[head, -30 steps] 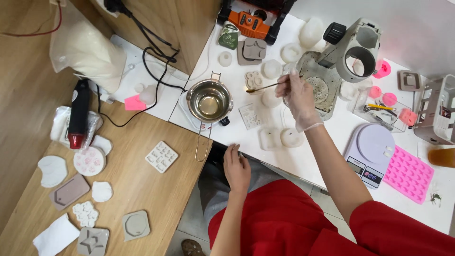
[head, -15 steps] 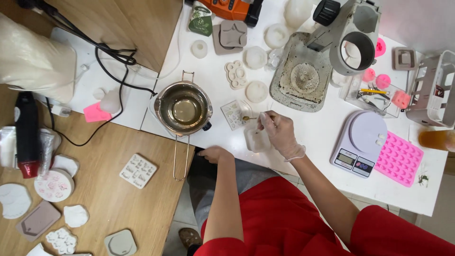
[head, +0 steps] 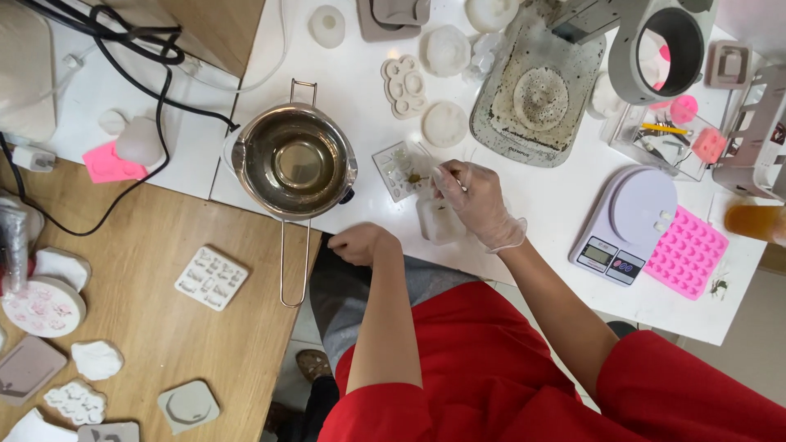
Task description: Pouring melted material into various small decorative molds using a spoon.
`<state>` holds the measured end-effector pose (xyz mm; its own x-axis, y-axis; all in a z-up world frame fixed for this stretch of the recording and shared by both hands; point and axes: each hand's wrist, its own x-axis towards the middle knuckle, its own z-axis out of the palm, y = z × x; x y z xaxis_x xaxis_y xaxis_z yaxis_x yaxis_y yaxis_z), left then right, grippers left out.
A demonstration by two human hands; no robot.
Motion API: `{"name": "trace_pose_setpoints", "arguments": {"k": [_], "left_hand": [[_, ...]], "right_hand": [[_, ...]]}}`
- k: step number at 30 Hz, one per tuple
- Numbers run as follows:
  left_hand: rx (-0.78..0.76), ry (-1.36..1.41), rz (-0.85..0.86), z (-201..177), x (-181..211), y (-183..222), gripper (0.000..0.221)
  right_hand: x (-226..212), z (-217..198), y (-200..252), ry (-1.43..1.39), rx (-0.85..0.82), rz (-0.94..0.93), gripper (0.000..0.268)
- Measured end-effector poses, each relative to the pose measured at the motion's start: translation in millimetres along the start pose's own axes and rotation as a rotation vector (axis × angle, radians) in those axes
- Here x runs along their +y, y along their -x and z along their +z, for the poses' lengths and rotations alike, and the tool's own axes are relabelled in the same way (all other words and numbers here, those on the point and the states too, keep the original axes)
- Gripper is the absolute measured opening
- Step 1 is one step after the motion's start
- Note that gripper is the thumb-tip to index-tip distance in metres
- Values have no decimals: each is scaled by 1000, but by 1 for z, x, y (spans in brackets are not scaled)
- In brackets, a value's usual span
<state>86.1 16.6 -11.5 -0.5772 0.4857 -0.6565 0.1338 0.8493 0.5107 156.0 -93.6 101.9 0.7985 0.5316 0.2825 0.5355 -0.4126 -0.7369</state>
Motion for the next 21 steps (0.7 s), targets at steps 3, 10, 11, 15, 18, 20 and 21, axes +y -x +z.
{"name": "trace_pose_setpoints", "arguments": {"k": [3,10,11,15,18,20,21], "left_hand": [[28,-3,-17,6,-3,-4,62],[40,3,-5,18,-21,-31,62],[49,3,-15,20,-23,-33,61],[20,1,-52,24,-29,-47,63],[25,23,-71,26,-27,-44,63],[17,11,-75,26,-29,-48,64],[8,-2,-78,26,-31,-49,65]], "right_hand": [[-4,-1,-2,5,-26,24,32],[-10,0,-11,14,-48,14,30],[-10,-1,-13,10,-48,8,32],[-19,-1,-19,19,-54,60,37],[-22,-2,-23,-2,-66,101,37],[-24,-2,-29,-15,-69,118,37],[-25,-2,-31,-28,-70,133,37]]}}
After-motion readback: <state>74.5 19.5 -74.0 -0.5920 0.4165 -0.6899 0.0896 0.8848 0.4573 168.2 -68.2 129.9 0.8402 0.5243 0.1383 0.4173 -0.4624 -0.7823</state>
